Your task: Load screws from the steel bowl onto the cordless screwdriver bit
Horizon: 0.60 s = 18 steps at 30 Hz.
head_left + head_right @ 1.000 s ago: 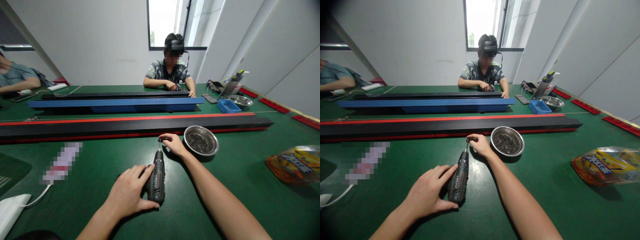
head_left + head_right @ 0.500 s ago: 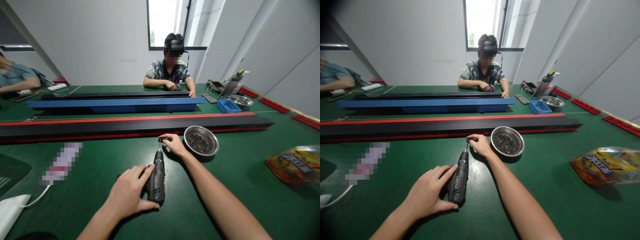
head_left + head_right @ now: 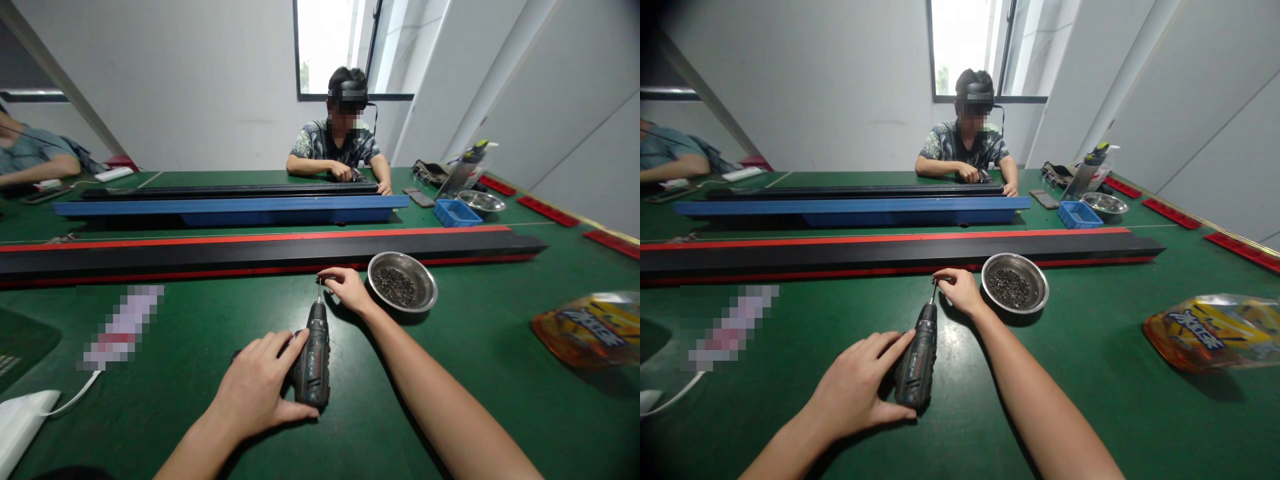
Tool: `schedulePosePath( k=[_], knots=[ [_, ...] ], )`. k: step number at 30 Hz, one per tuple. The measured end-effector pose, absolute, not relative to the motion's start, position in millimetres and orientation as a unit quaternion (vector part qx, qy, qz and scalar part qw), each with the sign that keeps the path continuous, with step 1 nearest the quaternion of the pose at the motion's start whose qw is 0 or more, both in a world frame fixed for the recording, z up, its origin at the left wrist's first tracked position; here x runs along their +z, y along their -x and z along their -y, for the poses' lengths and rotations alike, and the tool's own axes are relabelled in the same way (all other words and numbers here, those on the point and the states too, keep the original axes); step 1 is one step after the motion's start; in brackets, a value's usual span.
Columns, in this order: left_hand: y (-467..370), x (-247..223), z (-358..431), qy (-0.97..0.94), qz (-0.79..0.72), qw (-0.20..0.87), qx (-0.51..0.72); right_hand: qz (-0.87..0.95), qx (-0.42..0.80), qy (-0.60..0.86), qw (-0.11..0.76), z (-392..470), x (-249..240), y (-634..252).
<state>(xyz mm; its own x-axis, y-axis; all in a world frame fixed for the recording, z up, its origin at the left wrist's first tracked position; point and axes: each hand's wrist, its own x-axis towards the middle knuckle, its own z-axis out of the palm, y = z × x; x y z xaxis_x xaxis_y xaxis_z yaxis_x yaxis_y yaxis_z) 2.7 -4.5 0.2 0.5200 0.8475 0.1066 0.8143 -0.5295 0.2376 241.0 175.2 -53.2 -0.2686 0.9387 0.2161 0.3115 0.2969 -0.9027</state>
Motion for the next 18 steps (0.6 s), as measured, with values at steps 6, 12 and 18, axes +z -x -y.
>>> schedulePosePath(
  k=[6,12,18],
  knots=[
    [-3.0,0.1,3.5,-0.868,-0.479,0.08,0.104,0.694,0.386,0.451,0.407,-174.9,-54.1,-240.9],
    [-3.2,-0.6,3.3,-0.867,-0.48,0.08,0.103,0.698,0.376,0.46,0.4,-174.1,-53.0,-240.8],
    [-3.1,-0.2,3.2,-0.868,-0.479,0.077,0.103,0.701,0.373,0.46,0.398,-173.6,-52.2,-240.5]
  ],
)
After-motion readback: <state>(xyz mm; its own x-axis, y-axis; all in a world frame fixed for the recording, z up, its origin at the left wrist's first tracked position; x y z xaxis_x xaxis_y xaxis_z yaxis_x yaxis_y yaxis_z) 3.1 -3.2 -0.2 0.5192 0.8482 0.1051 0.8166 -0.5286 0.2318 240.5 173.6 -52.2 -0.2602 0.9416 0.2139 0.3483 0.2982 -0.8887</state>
